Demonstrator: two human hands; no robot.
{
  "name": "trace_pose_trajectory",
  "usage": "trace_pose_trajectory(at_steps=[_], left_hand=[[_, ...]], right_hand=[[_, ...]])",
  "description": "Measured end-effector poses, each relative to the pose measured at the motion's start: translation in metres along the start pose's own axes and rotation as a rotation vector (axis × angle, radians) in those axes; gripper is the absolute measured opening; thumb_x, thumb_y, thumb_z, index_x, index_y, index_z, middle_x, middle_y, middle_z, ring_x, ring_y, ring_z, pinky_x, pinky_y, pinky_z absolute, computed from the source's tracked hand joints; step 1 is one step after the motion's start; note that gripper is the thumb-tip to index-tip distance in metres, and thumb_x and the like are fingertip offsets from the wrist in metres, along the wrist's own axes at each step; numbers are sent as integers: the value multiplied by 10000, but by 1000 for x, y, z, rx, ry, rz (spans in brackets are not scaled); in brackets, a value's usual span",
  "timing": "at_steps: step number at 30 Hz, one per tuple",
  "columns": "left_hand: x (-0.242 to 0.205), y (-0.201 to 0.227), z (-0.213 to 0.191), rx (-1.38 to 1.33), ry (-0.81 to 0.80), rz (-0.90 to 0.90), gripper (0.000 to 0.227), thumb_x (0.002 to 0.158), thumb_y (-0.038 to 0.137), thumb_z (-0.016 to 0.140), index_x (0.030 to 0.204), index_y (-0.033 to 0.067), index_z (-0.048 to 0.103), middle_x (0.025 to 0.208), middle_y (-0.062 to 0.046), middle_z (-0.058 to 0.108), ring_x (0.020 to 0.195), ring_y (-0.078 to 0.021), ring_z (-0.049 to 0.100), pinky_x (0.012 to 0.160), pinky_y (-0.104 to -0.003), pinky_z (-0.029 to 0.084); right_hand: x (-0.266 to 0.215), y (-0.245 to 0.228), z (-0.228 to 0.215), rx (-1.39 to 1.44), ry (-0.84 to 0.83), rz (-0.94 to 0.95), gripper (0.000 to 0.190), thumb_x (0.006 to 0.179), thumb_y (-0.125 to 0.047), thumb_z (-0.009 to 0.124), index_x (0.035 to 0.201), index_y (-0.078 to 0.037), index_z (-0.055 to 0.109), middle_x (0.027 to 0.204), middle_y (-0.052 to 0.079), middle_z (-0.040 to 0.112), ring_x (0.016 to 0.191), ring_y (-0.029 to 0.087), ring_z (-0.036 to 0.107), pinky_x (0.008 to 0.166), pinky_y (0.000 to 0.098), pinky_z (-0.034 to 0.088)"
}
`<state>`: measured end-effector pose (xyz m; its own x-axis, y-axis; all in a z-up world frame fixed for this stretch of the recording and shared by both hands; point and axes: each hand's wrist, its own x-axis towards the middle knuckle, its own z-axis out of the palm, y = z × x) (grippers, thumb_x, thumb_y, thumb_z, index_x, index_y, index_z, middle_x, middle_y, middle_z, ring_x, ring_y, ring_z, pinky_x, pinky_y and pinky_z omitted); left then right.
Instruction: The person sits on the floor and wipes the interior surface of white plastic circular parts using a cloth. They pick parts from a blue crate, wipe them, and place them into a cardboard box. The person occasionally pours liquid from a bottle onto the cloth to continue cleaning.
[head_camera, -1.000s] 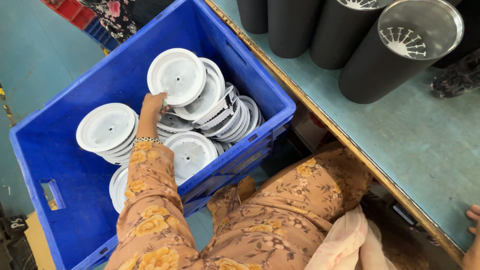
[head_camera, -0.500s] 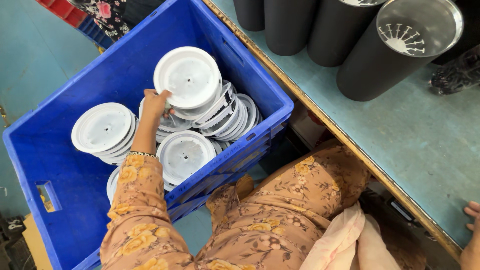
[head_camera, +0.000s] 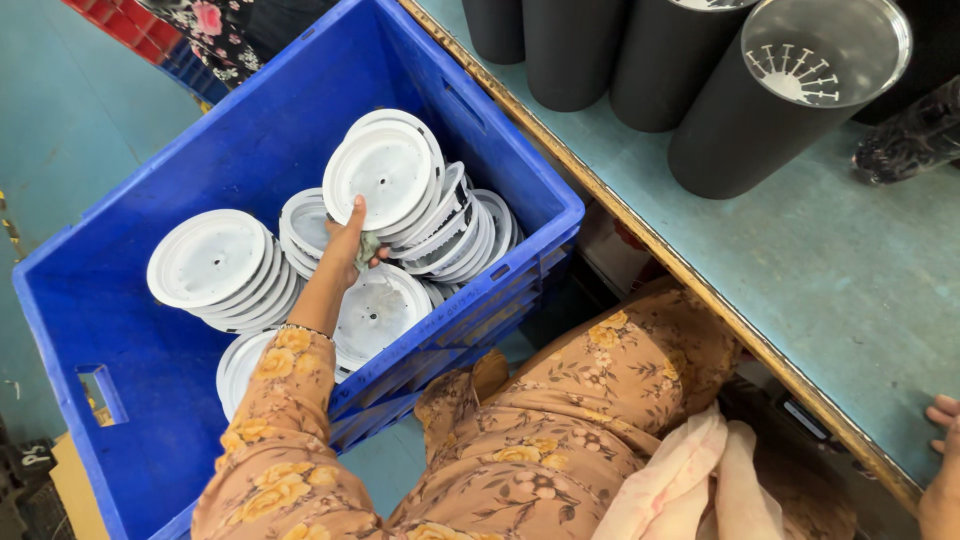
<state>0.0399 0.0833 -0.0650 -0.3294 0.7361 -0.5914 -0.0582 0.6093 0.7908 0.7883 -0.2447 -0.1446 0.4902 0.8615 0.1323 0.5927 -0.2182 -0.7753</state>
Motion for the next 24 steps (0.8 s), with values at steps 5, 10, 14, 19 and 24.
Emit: trace_pose_trajectory(at_steps=[5,10,14,19,24], left_hand=[[24,-9,3,-190,-18,-11,620,973,567,621,1197,-11,589,826,-112,709,541,-203,668,417,-290,443],[56,18,17,-110,-21,101,596,988,546,581,1120,-33,631,774,-115,717,520,-194,651,398,-295,447],[81,37,29,-25,91,90,605,955,559,567,1074,-30,641,721,-102,672,464,-193,600,372,-315,432],[109,60,20,4,229,191,579,943,526,631,1082,-35,672,762,-74,695,489,-167,611,380,-319,447],[106,86,19,81,270,144,567,947,540,621,1090,-9,618,752,-89,677,499,-177,617,398,-315,460]], right_hand=[[2,-17,0,45,2,17,378,1272,-310,344,1364,34,469,1376,174,563,1247,236,565,1027,396,420],[6,-41,2,59,-4,36,369,1276,-309,343,1353,27,476,1376,170,562,1249,230,556,1024,397,409],[9,-56,3,36,8,49,347,1304,-290,348,1358,30,470,1363,174,560,1257,234,563,1032,412,413],[14,-72,3,116,20,109,318,1269,-254,368,1407,19,456,1429,189,581,1284,241,569,1049,431,401],[13,-72,1,47,-6,93,319,1281,-251,328,1368,25,463,1441,193,582,1294,231,570,1041,431,411]])
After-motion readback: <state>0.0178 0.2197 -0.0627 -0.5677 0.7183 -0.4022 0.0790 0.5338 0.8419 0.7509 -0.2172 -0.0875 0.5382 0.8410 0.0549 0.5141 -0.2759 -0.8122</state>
